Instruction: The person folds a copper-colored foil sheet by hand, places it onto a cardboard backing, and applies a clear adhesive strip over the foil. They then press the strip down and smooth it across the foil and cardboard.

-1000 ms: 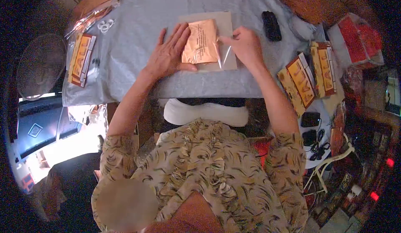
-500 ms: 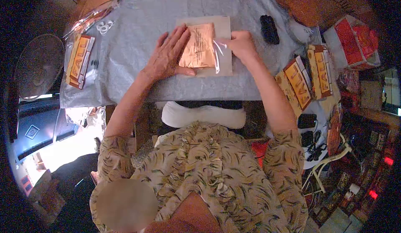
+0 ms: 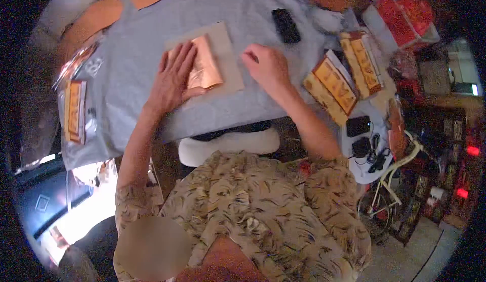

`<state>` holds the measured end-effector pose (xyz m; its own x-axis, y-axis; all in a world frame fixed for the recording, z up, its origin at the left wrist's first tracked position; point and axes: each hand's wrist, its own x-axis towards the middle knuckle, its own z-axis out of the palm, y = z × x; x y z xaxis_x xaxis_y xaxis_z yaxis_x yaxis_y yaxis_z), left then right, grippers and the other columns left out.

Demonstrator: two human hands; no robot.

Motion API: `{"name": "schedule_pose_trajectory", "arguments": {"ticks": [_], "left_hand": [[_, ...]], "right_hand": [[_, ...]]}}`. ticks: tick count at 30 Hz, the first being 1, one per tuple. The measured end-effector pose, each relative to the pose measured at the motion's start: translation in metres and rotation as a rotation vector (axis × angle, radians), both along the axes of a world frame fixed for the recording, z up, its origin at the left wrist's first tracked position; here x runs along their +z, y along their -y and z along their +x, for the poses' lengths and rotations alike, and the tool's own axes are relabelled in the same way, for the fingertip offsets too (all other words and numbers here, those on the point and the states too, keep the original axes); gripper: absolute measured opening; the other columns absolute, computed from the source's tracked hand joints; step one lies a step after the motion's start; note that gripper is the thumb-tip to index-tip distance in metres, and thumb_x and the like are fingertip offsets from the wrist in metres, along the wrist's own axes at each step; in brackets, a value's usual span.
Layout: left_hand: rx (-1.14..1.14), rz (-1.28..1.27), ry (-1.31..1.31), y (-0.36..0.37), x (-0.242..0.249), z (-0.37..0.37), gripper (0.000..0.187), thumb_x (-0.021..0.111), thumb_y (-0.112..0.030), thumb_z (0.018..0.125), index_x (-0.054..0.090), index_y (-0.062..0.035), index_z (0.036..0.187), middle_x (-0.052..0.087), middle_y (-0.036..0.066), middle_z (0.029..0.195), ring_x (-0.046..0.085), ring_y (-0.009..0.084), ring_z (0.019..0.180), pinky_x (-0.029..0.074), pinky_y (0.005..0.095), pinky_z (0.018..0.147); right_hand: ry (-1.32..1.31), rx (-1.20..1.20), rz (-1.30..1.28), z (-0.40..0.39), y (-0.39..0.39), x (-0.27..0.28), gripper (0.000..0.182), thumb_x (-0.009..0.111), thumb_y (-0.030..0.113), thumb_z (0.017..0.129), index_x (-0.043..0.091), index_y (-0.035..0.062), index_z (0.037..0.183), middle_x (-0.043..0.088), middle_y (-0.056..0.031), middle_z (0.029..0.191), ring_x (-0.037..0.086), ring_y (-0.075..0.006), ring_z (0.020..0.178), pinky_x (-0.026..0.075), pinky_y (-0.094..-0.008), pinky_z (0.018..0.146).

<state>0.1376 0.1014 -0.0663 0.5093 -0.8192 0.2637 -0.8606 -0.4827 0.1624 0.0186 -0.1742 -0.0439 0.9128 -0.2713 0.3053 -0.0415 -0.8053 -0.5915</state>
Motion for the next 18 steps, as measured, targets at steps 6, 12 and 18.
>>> {"name": "schedule_pose_trajectory", "arguments": {"ticks": [6, 12, 18], "left_hand": [[0.002, 0.015, 0.016, 0.0, 0.002, -0.002, 0.113, 0.05, -0.083, 0.088, 0.031, -0.0023, 0.164, 0.031, 0.017, 0.171, 0.025, 0.0344, 0.16, 0.013, 0.0567, 0.129], [0.079, 0.009, -0.051, 0.01, 0.011, -0.005, 0.078, 0.052, -0.053, 0.106, 0.033, -0.0055, 0.164, 0.034, 0.014, 0.17, 0.028, 0.0352, 0.159, 0.015, 0.0569, 0.129], [0.022, -0.167, -0.112, 0.025, -0.007, 0.002, 0.065, 0.054, -0.038, 0.109, 0.035, -0.007, 0.163, 0.037, 0.015, 0.168, 0.032, 0.0352, 0.157, 0.017, 0.0562, 0.129]], "right_hand": [[0.086, -0.342, -0.312, -0.054, 0.072, 0.015, 0.017, 0.071, 0.019, 0.095, 0.072, 0.0029, 0.1, 0.073, -0.0181, 0.091, 0.071, -0.0381, 0.081, 0.055, -0.0471, 0.073], [-0.202, -0.445, -0.511, -0.043, 0.097, 0.009, 0.021, 0.07, 0.023, 0.094, 0.071, 0.0024, 0.097, 0.071, -0.0247, 0.094, 0.069, -0.0481, 0.09, 0.053, -0.057, 0.077], [-0.402, -0.47, -0.473, -0.029, 0.096, 0.007, 0.027, 0.064, 0.024, 0.092, 0.072, -0.0015, 0.091, 0.073, -0.0272, 0.096, 0.072, -0.0473, 0.092, 0.056, -0.0576, 0.08]]}}
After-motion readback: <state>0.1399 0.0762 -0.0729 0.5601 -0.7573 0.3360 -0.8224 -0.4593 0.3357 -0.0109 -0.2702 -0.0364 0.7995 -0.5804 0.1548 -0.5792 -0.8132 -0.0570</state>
